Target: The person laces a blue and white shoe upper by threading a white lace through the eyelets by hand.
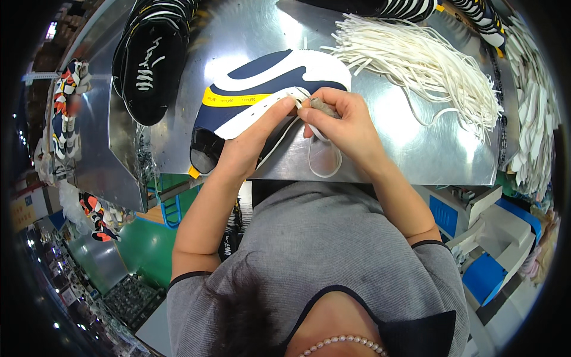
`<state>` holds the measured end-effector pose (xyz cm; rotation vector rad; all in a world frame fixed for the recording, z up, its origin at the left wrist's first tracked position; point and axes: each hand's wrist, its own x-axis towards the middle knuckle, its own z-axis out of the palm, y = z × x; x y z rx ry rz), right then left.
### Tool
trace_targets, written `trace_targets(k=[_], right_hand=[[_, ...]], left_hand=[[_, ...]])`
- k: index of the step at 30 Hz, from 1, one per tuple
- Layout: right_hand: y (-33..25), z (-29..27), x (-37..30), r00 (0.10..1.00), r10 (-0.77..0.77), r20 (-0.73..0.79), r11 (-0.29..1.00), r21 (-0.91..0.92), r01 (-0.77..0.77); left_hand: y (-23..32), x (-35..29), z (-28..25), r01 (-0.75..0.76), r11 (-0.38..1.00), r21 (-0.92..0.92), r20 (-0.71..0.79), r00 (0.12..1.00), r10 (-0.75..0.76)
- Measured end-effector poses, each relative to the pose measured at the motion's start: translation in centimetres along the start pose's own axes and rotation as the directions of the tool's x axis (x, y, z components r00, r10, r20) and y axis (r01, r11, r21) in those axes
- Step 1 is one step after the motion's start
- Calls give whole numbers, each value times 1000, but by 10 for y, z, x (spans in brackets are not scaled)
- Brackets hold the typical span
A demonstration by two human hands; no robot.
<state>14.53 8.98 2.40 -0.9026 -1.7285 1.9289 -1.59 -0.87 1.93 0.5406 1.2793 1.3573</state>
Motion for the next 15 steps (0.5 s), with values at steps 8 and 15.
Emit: trace_targets(k=[8, 15], right_hand=[[0, 4, -16, 992, -117, -39, 986, -122, 112], [-1, -2, -17, 990, -133, -45, 985, -118, 126]], left_hand=[[-3, -6, 12, -102, 993, 62, -155, 982, 110], [1, -9, 14, -152, 972, 180, -147, 973, 179]])
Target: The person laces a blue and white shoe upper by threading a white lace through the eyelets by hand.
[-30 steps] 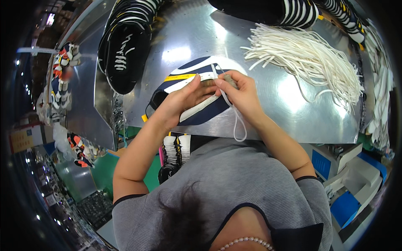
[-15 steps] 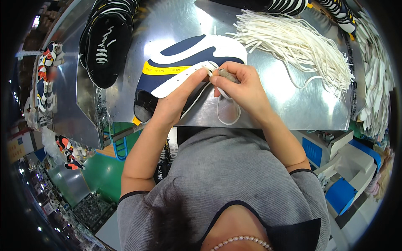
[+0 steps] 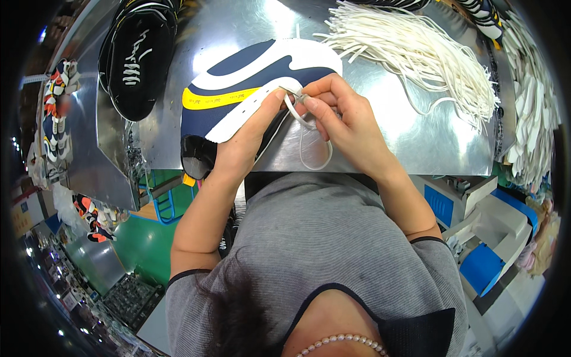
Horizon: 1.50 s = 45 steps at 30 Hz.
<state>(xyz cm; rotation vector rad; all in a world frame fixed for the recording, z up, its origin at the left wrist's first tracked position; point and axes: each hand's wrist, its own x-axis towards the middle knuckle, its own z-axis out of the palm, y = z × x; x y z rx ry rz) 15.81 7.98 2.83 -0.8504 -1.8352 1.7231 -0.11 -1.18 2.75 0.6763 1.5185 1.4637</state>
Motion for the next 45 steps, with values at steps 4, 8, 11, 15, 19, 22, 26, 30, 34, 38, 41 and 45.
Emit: trace_targets(k=[4, 8, 11, 15, 19, 22, 26, 30, 34, 38, 41, 45], right_hand=[[-5, -4, 1, 1000, 20, 16, 995, -100, -19], [0, -3, 11, 992, -124, 8, 968, -217, 123], [-17, 7, 25, 987, -79, 138, 655, -740, 156], [-7, 28, 33, 976, -177, 125, 645, -735, 211], [-1, 27, 36, 977, -125, 175, 612, -761, 215], [-21, -21, 27, 963, 22, 267, 847, -516, 124], [5, -54, 38, 982, -152, -112, 954, -278, 116], [13, -20, 46, 992, 121, -39, 991, -58, -123], [12, -15, 53, 986, 44, -163, 992, -111, -63], [22, -17, 58, 984, 81, -161, 995, 77, -69], [18, -12, 44, 976, 122, -181, 969, 233, -78], [34, -4, 12, 995, 100, 11, 993, -65, -99]], left_hand=[[-2, -3, 0, -15, 998, 64, -4, 1000, 15], [3, -11, -3, -612, 211, 762, 438, 727, 528], [-16, -10, -14, -594, 205, 778, 421, 735, 532], [-16, -2, -13, -583, 456, 672, 288, 774, 564], [-31, -8, -19, -339, 807, 483, 150, 940, 306], [-22, -13, -25, 106, 985, 133, 74, 990, -117], [-14, -3, -35, 161, 986, -41, 183, 971, -151], [-13, -4, -38, -30, 994, 103, 47, 999, 25], [-15, 18, -54, -194, 764, 615, 71, 979, 192], [-7, -9, -59, -159, 870, 467, 226, 973, 57], [8, -21, -45, -291, 476, 830, 260, 957, 131], [3, -16, -37, -323, 483, 814, 171, 927, 334]])
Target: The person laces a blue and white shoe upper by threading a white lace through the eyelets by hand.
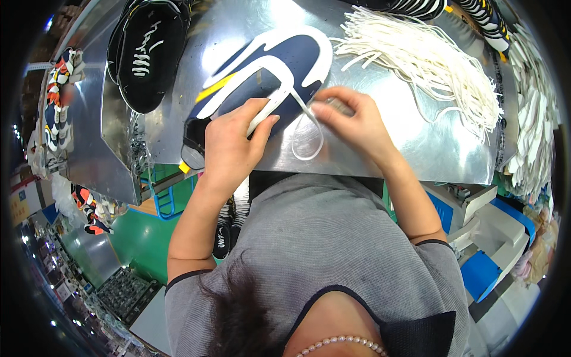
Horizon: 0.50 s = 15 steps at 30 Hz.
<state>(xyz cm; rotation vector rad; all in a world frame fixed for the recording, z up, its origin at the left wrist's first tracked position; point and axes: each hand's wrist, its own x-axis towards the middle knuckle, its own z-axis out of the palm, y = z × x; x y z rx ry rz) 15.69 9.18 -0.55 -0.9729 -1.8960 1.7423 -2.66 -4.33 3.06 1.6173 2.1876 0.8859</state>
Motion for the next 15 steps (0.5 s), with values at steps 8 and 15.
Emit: trace_targets(k=[8, 15], right_hand=[[-3, 4, 1, 985, 108, 133, 990, 71, -118], [19, -47, -91, 928, -129, 350, 911, -329, 250]], left_hand=[[24, 20, -23, -142, 990, 2, -158, 977, 141], [30, 59, -70, -183, 976, -117, -341, 930, 134]])
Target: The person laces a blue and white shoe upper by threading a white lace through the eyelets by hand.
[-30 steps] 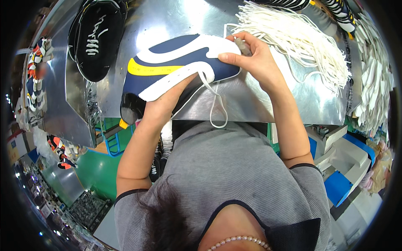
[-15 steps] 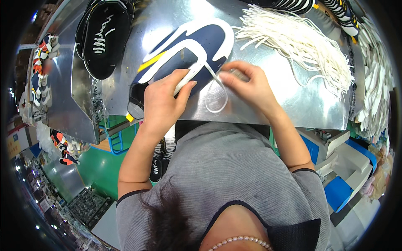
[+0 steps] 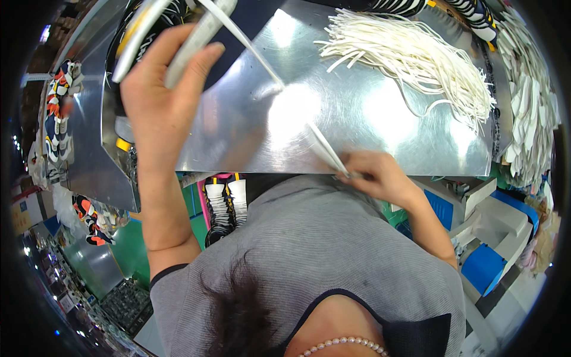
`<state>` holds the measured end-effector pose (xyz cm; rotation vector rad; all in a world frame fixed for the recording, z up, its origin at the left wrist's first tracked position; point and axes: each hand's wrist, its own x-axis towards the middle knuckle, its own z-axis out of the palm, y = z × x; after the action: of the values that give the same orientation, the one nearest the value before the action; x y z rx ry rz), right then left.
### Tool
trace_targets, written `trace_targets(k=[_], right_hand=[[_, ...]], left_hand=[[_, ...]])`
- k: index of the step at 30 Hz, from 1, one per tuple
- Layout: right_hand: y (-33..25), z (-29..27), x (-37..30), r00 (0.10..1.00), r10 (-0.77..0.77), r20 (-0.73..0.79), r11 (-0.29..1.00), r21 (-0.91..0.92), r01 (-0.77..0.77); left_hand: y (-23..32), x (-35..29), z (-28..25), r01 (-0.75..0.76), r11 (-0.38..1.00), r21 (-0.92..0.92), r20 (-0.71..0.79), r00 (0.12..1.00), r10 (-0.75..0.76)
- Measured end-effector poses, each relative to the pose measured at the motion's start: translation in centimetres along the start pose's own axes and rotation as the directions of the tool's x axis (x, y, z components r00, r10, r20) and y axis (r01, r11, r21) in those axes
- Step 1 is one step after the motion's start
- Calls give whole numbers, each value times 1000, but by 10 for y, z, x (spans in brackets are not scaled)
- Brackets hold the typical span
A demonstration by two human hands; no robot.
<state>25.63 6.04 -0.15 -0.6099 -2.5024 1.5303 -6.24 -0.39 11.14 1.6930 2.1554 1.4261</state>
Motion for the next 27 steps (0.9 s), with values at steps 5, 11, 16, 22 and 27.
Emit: trace_targets(k=[5, 11, 16, 22, 27], right_hand=[[-9, -5, -67, 982, 180, -55, 983, -17, -181], [-14, -1, -49, 878, 399, -263, 885, -139, -444], [-23, -28, 38, 801, -7, -598, 1000, -9, 2], [-39, -29, 120, 939, 90, -333, 978, 209, -19], [-1, -11, 59, 998, 52, -22, 996, 79, -50]], left_hand=[[18, 7, 18, 9, 1000, -22, 11, 1000, -9], [10, 3, 29, -110, 992, -54, 105, 988, 115], [27, -4, 32, -167, 979, 116, 204, 969, 141], [34, -8, 26, -186, 969, 161, 202, 967, 152], [23, 3, 0, -133, 989, 66, 89, 988, 127]])
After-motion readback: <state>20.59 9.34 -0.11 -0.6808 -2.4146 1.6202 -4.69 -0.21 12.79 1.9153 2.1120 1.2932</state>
